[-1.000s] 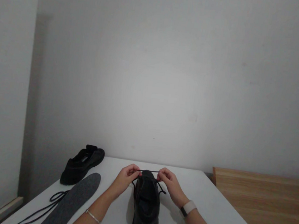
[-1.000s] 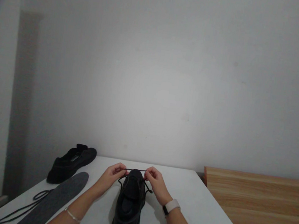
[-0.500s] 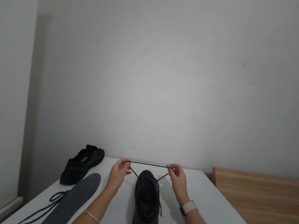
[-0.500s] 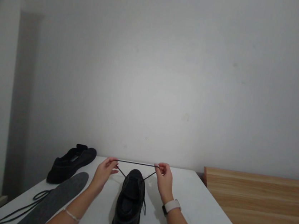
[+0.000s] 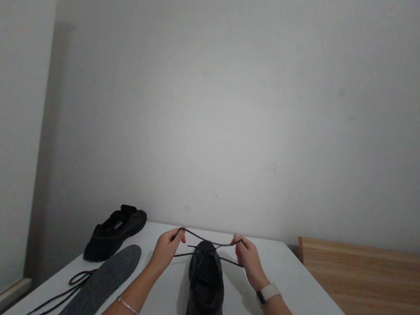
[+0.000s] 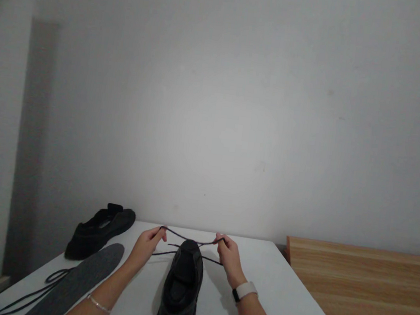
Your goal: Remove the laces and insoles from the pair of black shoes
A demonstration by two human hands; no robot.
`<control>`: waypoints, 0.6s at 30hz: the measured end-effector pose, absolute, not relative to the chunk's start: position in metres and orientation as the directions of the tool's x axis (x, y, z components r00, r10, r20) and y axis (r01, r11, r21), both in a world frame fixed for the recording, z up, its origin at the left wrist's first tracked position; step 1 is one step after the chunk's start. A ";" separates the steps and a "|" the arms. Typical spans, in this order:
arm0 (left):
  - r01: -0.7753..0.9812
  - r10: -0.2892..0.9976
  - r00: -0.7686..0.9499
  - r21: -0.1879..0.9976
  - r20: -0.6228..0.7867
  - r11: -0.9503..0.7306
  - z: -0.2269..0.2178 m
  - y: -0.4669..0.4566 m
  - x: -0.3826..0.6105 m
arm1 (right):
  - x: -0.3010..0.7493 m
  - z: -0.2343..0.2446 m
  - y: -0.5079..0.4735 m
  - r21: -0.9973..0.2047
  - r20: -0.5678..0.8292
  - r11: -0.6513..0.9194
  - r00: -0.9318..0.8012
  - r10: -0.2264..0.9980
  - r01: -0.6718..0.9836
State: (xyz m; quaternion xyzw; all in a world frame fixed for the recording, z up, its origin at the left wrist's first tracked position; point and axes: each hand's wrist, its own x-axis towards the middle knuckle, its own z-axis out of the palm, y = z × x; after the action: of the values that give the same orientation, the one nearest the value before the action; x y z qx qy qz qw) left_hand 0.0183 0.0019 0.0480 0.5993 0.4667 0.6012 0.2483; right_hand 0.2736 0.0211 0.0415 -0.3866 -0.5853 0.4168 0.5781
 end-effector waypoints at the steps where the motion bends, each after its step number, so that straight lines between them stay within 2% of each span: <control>1: 0.342 0.848 -0.109 0.821 0.518 -0.457 0.048 0.001 0.019 | 0.275 0.043 0.019 -0.918 0.386 0.390 -0.057 0.921 0.070; 4: 0.422 0.881 0.062 0.787 0.470 -0.450 0.043 -0.002 0.025 | 0.272 0.044 0.013 -0.871 0.388 0.436 -0.227 0.893 0.226; 7: 0.354 0.909 0.212 0.839 0.358 -0.413 0.038 -0.003 0.029 | 0.268 0.041 0.012 -0.878 0.341 0.431 -0.362 0.868 0.206; 9: 0.318 0.914 0.268 0.868 0.305 -0.382 0.037 -0.003 0.029 | 0.267 0.039 0.012 -0.897 0.303 0.399 -0.391 0.869 0.192; 14: 0.220 0.937 0.241 0.926 0.252 -0.306 0.041 0.000 0.026 | 0.269 0.040 0.010 -0.894 0.284 0.386 -0.379 0.881 0.226; 18: 0.014 0.957 0.076 0.959 0.280 -0.282 0.044 0.004 0.020 | 0.270 0.040 0.012 -0.898 0.330 0.397 -0.306 0.893 0.191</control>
State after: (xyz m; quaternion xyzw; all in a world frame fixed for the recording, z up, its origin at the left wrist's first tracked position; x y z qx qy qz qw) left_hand 0.0196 0.0036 0.0439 0.5902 0.4114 0.5411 0.4355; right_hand 0.2696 0.0118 0.0402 -0.3837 -0.7064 0.3928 0.4467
